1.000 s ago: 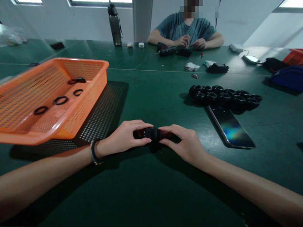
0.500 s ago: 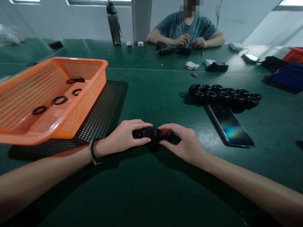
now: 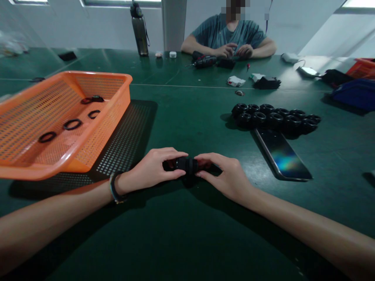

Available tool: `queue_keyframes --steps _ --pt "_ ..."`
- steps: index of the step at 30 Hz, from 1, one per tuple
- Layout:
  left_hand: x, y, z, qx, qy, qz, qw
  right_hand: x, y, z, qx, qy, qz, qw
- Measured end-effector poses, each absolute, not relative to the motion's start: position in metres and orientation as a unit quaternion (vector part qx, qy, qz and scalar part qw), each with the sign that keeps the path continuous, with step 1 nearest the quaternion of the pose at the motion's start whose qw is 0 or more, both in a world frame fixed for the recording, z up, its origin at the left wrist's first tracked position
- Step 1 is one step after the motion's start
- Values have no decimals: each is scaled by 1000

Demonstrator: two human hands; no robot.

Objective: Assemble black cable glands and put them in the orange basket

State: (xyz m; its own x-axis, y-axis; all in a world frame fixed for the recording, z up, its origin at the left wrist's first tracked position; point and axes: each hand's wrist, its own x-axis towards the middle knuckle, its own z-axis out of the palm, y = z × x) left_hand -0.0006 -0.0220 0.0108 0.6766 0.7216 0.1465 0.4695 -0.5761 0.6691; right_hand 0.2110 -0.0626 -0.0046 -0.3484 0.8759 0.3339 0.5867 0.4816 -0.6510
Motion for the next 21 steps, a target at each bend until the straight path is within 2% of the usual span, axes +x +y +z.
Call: queue_keyframes --steps 21 --pt "0 -22 10 861 342 214 309 212 -62 -4 -467 -798 205 322"
